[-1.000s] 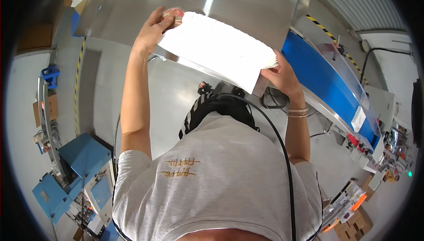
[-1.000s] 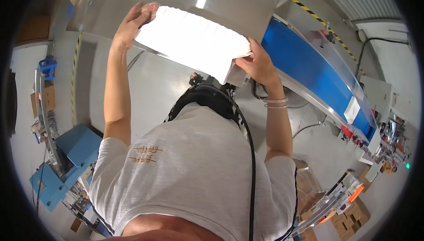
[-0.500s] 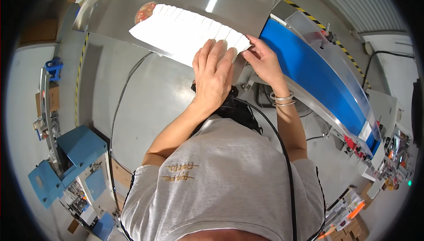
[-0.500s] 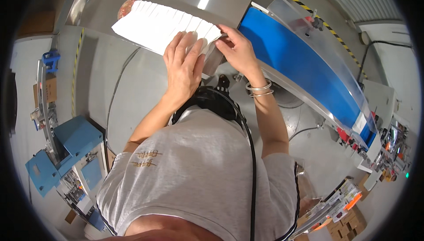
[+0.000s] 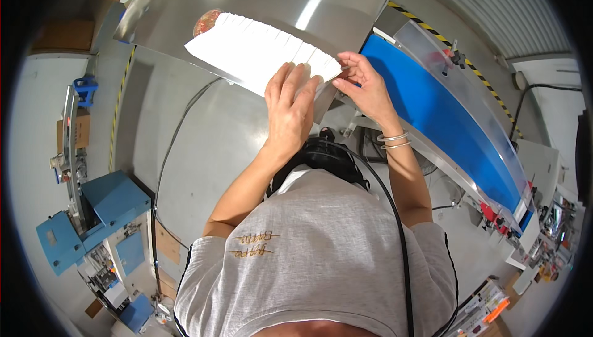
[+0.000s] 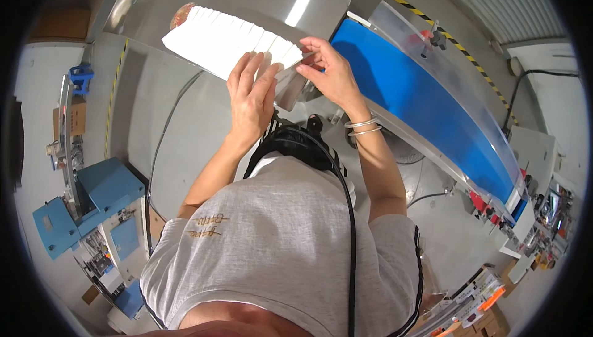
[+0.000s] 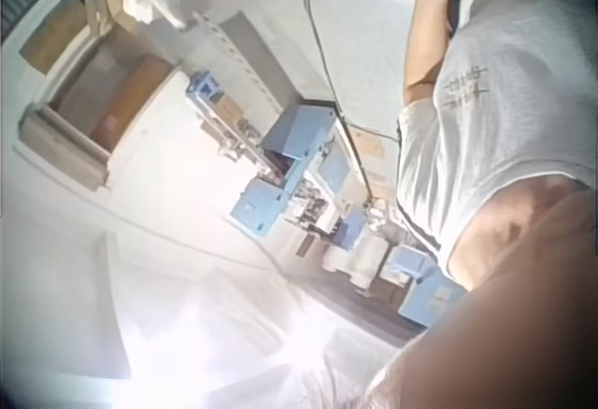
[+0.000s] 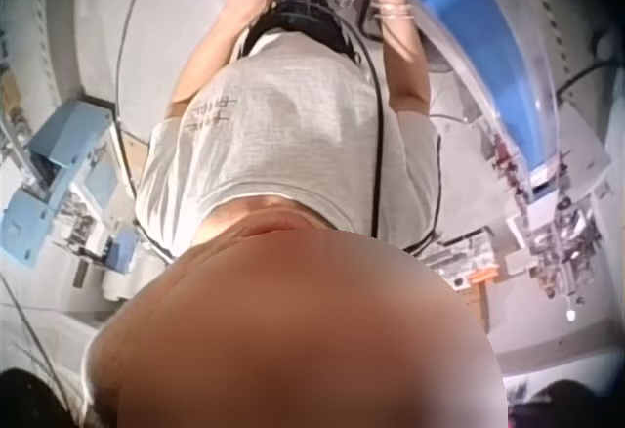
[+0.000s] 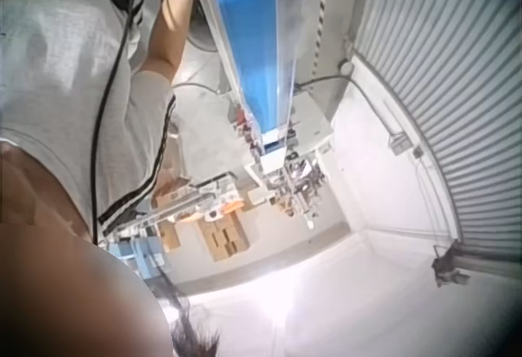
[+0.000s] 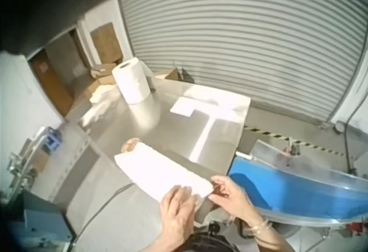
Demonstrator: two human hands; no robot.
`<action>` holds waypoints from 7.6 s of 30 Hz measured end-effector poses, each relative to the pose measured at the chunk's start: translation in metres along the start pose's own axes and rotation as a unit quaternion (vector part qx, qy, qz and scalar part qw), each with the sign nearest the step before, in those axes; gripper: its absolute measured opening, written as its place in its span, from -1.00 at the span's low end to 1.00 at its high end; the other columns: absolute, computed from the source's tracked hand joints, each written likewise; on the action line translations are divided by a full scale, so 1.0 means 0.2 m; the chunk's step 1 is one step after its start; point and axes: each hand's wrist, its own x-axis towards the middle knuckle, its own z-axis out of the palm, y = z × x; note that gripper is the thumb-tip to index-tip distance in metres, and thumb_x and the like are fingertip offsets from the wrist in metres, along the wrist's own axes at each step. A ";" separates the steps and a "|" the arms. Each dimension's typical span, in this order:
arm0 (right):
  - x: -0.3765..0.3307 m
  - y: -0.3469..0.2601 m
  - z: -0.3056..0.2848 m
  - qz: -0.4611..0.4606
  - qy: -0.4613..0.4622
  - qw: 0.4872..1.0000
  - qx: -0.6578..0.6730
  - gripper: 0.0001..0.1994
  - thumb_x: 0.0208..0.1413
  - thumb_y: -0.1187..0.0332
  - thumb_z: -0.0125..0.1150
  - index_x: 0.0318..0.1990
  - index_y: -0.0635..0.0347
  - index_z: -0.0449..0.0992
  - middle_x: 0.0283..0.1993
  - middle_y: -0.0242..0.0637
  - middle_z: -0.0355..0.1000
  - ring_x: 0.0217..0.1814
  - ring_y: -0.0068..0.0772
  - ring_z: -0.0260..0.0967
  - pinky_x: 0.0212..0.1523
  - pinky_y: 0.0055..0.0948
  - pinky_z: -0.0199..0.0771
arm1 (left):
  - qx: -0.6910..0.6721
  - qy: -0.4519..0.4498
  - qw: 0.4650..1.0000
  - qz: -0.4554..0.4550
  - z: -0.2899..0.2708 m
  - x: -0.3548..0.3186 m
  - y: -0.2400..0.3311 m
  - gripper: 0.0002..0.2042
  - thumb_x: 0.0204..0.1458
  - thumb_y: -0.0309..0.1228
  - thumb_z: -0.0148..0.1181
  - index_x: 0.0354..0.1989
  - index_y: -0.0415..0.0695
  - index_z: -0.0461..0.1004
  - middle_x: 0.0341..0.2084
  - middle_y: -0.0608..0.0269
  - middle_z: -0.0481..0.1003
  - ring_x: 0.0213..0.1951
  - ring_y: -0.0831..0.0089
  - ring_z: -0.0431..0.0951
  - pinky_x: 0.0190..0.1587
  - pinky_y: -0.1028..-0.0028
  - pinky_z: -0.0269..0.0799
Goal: Placing stacks of folded paper napkins onto a moving conveyor belt for packaging in a factory setting.
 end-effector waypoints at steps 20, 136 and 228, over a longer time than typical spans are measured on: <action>0.06 -0.02 -0.05 -0.061 -0.099 0.985 -0.126 -0.53 -0.16 0.54 0.37 -0.01 0.15 0.43 -0.11 -0.32 0.37 -0.21 -0.47 0.39 -0.16 -0.49 0.47 | 0.034 0.002 0.999 0.025 -0.03 0.01 -0.03 -0.76 -0.14 -0.50 0.28 -0.27 0.13 0.64 0.17 0.01 0.29 0.27 -0.07 0.13 0.24 0.05 -0.01; 0.17 -0.11 0.07 -0.016 -0.099 0.970 -0.223 -0.34 -0.15 0.42 0.45 0.16 0.18 0.27 0.14 -0.22 0.31 0.18 -0.29 0.28 0.14 -0.36 0.32 | -0.007 0.085 0.996 0.007 -0.03 0.02 -0.30 -0.60 -0.30 -0.62 0.29 -0.22 0.08 0.60 0.15 0.11 0.32 0.22 -0.05 0.18 0.18 0.01 0.10; 0.01 -0.02 -0.27 -0.025 0.135 0.885 -0.444 -0.42 -0.09 0.35 0.43 0.12 0.21 0.35 0.11 -0.08 0.33 0.18 -0.06 0.29 0.14 -0.22 0.31 | 0.001 0.114 0.992 -0.051 -0.07 0.08 -0.47 -0.68 -0.16 -0.58 0.31 -0.18 0.03 0.58 0.12 0.12 0.34 0.25 0.02 0.20 0.23 0.03 0.04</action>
